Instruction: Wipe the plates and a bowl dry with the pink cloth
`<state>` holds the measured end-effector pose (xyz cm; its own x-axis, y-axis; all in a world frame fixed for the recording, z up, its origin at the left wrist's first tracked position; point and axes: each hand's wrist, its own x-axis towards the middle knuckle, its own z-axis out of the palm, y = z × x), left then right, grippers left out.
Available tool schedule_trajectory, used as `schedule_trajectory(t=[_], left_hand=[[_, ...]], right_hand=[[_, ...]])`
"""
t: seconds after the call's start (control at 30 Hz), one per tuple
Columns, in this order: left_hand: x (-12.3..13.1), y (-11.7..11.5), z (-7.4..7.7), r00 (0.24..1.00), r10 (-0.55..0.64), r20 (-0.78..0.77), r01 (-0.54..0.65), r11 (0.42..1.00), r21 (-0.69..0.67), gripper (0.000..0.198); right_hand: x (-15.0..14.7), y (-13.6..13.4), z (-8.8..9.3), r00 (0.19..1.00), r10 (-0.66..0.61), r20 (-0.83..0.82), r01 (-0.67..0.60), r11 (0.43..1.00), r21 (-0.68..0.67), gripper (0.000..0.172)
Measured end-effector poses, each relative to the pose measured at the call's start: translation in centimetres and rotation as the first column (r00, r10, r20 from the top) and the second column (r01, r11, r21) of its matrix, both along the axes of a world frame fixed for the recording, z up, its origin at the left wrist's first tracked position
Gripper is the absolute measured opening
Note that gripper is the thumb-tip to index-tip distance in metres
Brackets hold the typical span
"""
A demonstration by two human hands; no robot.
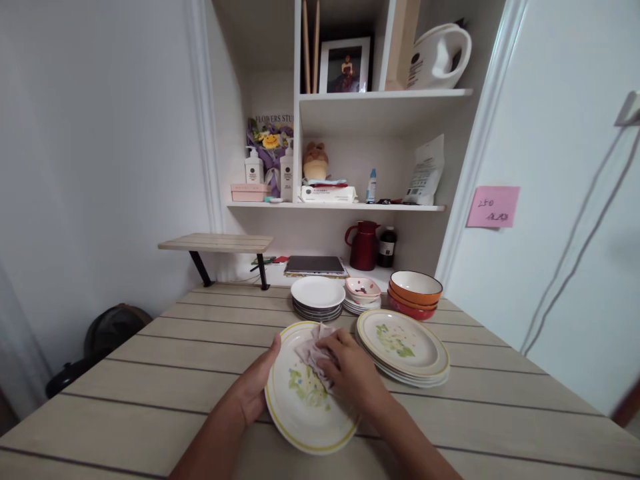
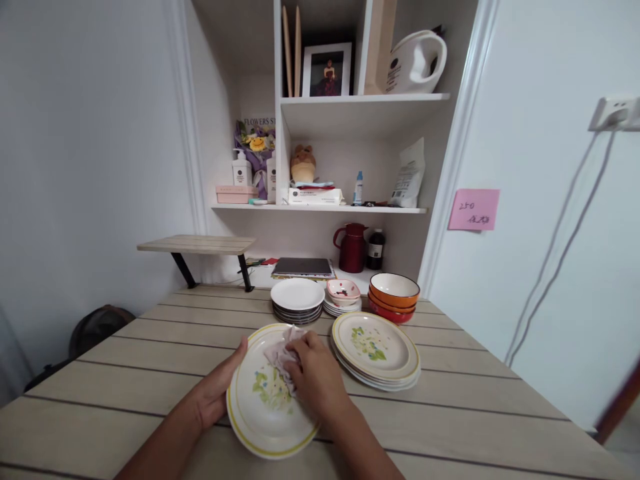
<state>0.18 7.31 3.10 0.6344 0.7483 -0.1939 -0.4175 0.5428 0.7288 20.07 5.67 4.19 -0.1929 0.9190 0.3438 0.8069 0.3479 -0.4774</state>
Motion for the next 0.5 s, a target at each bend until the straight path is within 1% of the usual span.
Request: schedule_trajectory(t=[0.07, 0.13, 0.27, 0.37, 0.43, 0.5], left_hand=[[0.1, 0.1, -0.1, 1.0, 0.007, -0.014, -0.007, 1.0, -0.001, 0.066], [0.1, 0.2, -0.4, 0.998, 0.03, -0.047, -0.03, 1.0, 0.006, 0.066], [0.2, 0.7, -0.9, 0.99, 0.089, -0.108, -0.087, 0.996, 0.03, 0.065], [0.2, 0.7, -1.0, 0.987, 0.116, -0.115, -0.112, 0.993, 0.036, 0.062], [0.1, 0.7, -1.0, 0.987, 0.119, -0.112, -0.116, 0.993, 0.033, 0.062], [0.0, 0.6, -0.9, 0.986, 0.127, -0.103, -0.124, 0.992, 0.035, 0.061]], right_hand=[[-0.4, 0.4, -0.2, 0.998, -0.06, 0.03, 0.06, 0.998, 0.031, 0.028], [-1.1, 0.8, -0.2, 0.995, -0.087, 0.049, 0.084, 0.995, 0.054, 0.029], [-2.9, 1.0, 0.1, 0.995, -0.048, 0.091, 0.04, 0.996, 0.078, 0.028], [-4.1, 0.5, 0.4, 0.992, 0.051, 0.114, -0.063, 0.993, 0.098, 0.034], [-4.4, 0.0, 0.5, 0.978, 0.153, 0.14, -0.168, 0.981, 0.098, 0.042], [-4.3, -0.6, 0.6, 0.947, 0.27, 0.172, -0.286, 0.956, 0.074, 0.045]])
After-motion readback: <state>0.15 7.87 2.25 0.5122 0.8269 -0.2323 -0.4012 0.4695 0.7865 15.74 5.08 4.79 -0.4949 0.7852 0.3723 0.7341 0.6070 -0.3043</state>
